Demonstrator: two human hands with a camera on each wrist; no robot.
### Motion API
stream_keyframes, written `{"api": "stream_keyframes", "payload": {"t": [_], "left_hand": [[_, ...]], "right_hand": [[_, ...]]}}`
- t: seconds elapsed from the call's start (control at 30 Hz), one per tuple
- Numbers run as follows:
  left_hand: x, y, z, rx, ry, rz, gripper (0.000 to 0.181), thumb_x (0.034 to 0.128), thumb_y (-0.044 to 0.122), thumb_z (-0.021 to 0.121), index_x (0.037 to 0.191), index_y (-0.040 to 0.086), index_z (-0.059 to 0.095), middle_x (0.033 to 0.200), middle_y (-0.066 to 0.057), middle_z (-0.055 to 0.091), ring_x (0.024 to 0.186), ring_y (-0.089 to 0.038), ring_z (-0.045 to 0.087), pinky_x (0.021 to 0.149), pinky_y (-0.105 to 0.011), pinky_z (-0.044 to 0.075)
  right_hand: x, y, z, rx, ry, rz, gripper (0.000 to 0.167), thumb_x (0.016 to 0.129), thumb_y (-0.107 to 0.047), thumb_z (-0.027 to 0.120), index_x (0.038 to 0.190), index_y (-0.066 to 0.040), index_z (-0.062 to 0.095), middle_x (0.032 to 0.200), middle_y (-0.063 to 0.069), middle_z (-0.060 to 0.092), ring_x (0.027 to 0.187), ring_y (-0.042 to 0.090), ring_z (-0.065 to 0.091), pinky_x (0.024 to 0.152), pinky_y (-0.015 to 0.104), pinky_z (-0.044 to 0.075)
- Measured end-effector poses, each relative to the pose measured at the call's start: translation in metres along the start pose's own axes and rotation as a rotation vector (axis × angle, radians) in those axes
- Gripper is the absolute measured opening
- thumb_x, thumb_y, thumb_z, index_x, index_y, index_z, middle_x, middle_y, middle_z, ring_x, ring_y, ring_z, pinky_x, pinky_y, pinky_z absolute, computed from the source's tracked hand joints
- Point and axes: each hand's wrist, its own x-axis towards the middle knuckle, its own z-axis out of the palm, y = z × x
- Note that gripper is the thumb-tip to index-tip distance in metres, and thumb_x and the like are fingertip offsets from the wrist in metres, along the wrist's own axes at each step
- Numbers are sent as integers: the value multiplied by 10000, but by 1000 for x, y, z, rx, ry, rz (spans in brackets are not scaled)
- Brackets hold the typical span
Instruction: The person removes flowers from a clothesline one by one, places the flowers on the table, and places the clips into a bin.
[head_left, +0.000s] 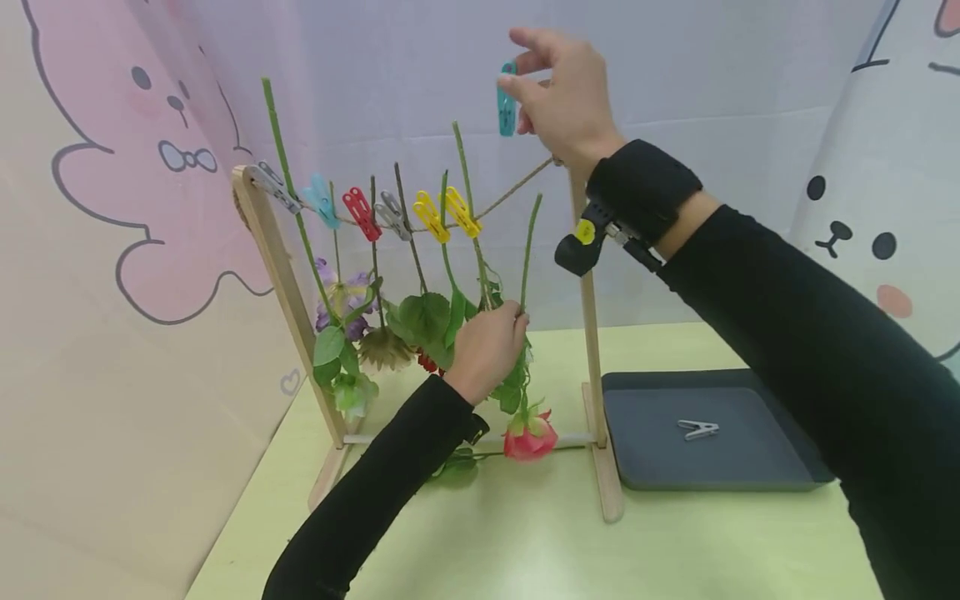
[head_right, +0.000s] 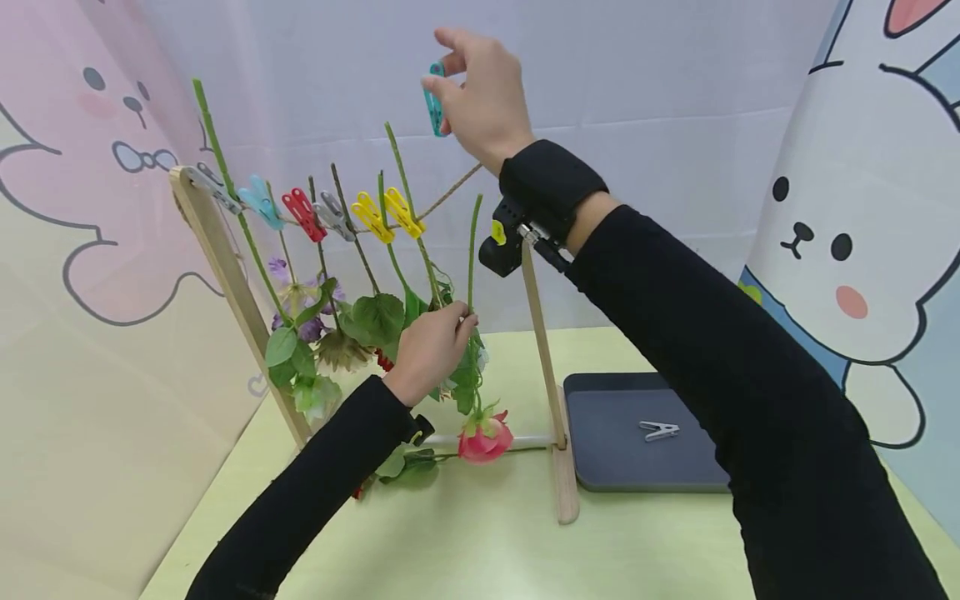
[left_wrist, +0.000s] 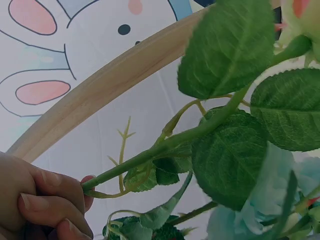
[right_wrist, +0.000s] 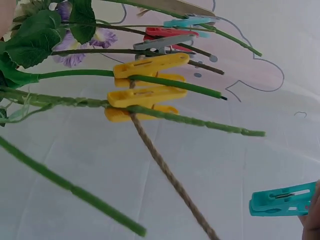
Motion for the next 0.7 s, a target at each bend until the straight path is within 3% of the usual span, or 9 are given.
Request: {"api": "stream_keyframes", "payload": {"t": [0.13, 0.33, 0.47, 0.63, 0.7], "left_hand": [[-8, -8, -4, 15, -10, 7, 212, 997, 255, 396, 934, 106, 533, 555, 5, 361, 445, -131, 324, 442, -241, 204], [-23, -16, -12, 95, -66, 55, 177, 991, 250, 415, 907, 114, 492, 525, 12, 340, 420, -130, 303, 435, -242, 188], [-35, -15, -19, 153, -182, 58, 152, 977, 241, 449, 900, 121, 499, 502, 24, 352, 429, -126, 345, 423, -251, 217], [-50, -14, -23, 318, -284, 115, 110, 962, 168, 475, 866, 117, 484, 501, 30, 311, 459, -118, 338, 402, -254, 241], [-57, -15, -24, 403, -277, 176, 94, 938, 125, 512, 844, 117, 501, 498, 29, 309, 456, -110, 326, 391, -250, 242]], "right_hand": [[-2, 7, -20, 47, 132, -42, 433, 908, -153, 568, 1332, -126, 481, 1202, 99, 573, 553, -35, 462, 583, 147, 364], [-16, 34, -44, -44, 260, -30, 429, 854, -225, 652, 1254, -105, 557, 1168, 110, 617, 672, -83, 444, 694, 130, 360], [-40, 65, -55, -198, 250, -56, 402, 833, -220, 678, 1196, -64, 600, 1139, 138, 643, 781, -85, 474, 725, 109, 339], [-80, 119, -66, -331, 171, -54, 455, 821, -134, 683, 1239, -20, 545, 1108, 209, 636, 1005, 255, 600, 893, 276, 416], [-98, 142, -69, -369, 97, -52, 514, 819, -105, 684, 1283, -3, 488, 1083, 244, 629, 897, 369, 608, 757, 318, 457]]}}
